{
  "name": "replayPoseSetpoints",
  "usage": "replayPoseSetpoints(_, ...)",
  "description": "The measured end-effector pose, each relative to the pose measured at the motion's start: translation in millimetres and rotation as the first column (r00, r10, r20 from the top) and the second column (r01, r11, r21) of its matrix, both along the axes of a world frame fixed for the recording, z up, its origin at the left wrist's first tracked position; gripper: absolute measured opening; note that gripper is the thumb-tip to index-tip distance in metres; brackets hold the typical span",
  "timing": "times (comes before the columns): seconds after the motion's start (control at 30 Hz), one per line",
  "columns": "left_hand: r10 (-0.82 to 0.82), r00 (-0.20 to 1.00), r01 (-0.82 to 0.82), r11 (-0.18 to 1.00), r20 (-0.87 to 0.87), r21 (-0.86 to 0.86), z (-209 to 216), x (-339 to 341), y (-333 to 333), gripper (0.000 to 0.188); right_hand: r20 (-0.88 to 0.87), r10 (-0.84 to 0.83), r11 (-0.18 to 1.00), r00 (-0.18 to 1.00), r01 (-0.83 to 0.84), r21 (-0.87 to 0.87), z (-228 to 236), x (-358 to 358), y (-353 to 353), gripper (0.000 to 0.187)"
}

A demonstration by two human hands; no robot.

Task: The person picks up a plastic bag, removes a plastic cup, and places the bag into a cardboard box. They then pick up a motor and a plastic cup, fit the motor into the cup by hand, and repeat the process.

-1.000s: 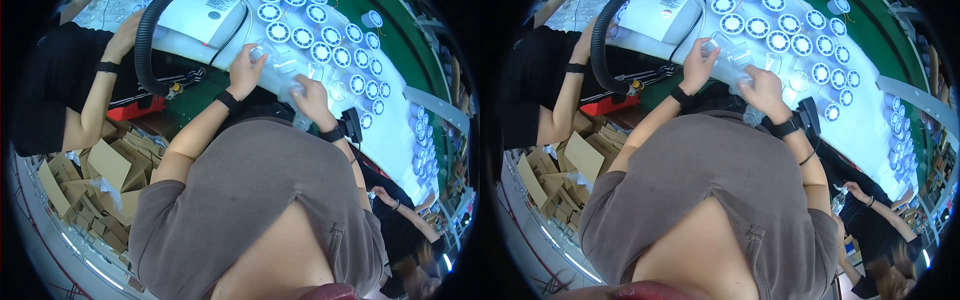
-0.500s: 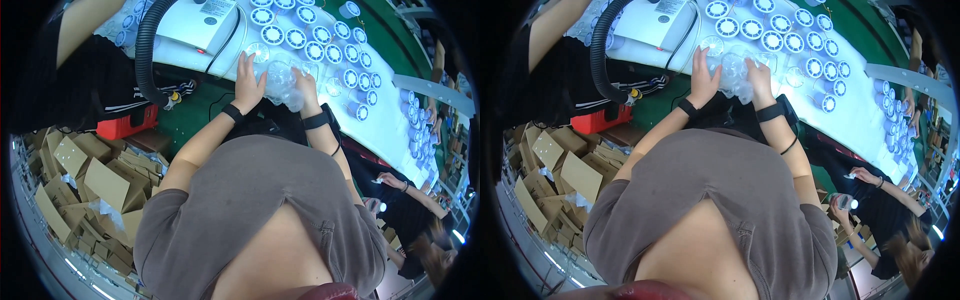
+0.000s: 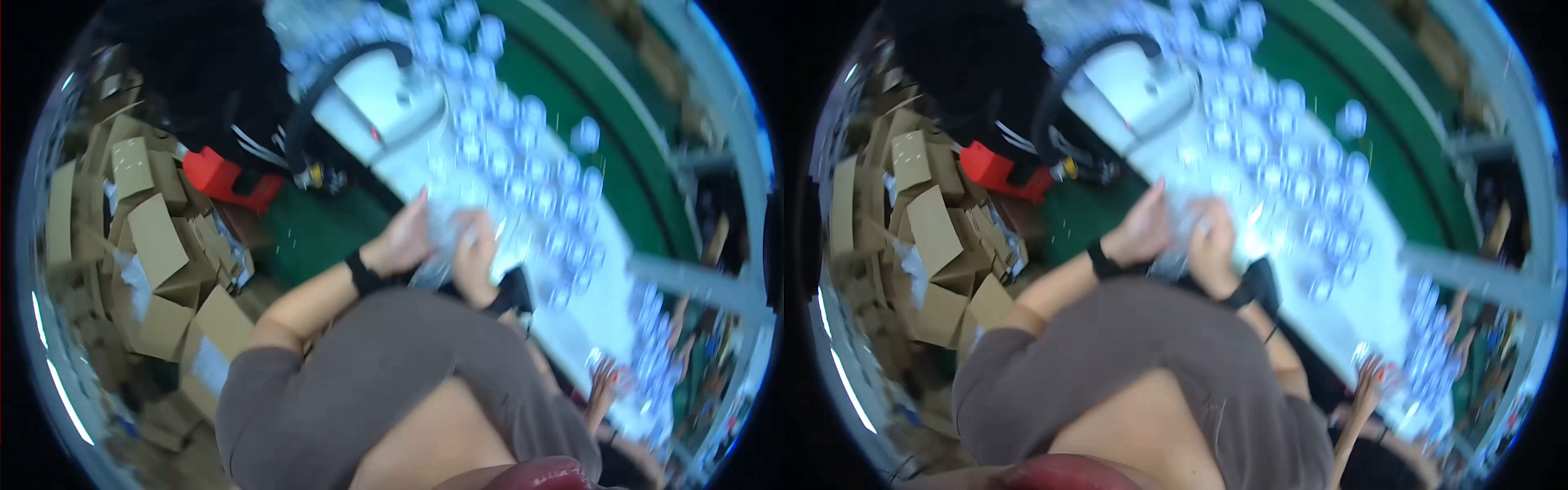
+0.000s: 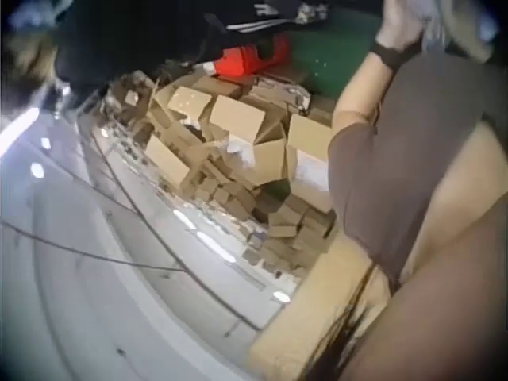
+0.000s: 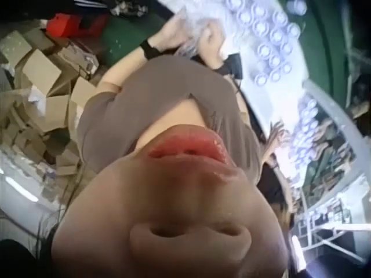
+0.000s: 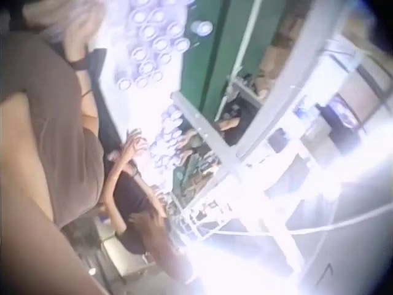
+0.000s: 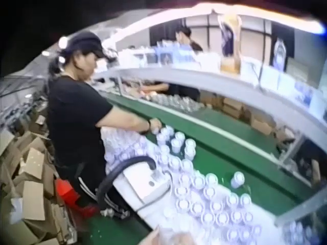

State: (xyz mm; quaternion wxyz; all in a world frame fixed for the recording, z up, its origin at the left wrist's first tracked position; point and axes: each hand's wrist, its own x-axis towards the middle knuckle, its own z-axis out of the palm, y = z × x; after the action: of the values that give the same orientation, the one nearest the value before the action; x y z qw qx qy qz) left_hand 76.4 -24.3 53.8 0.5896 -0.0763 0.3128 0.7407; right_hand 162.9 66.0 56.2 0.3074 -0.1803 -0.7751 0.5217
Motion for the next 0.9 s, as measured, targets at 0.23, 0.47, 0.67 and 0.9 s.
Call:
replayPoseSetpoints(0.23,0.567,0.816,-0.573,0.819,0.113,0.036,-1,14,-57,0.037,0.249,0.533,0.430,0.808,-0.512,0.744,13,-40,-53,0.031)
replayPoseSetpoints(0.47,0.789,0.603,-0.723,0.476,0.122,0.501,-40,43,-191,0.023,0.143,0.942,0.141,0.304,-0.745,0.652,52,-40,-155,0.046)
replayPoseSetpoints(0.67,0.899,0.416,-0.762,0.262,0.137,0.593,-54,86,-299,0.030,0.106,0.979,0.023,0.177,-0.601,0.799,39,-33,-287,0.039)
replayPoseSetpoints(0.9,0.929,0.307,-0.823,0.151,0.206,0.547,33,123,-369,0.054,0.037,0.976,0.178,0.216,-0.878,0.445,47,-61,-431,0.017)
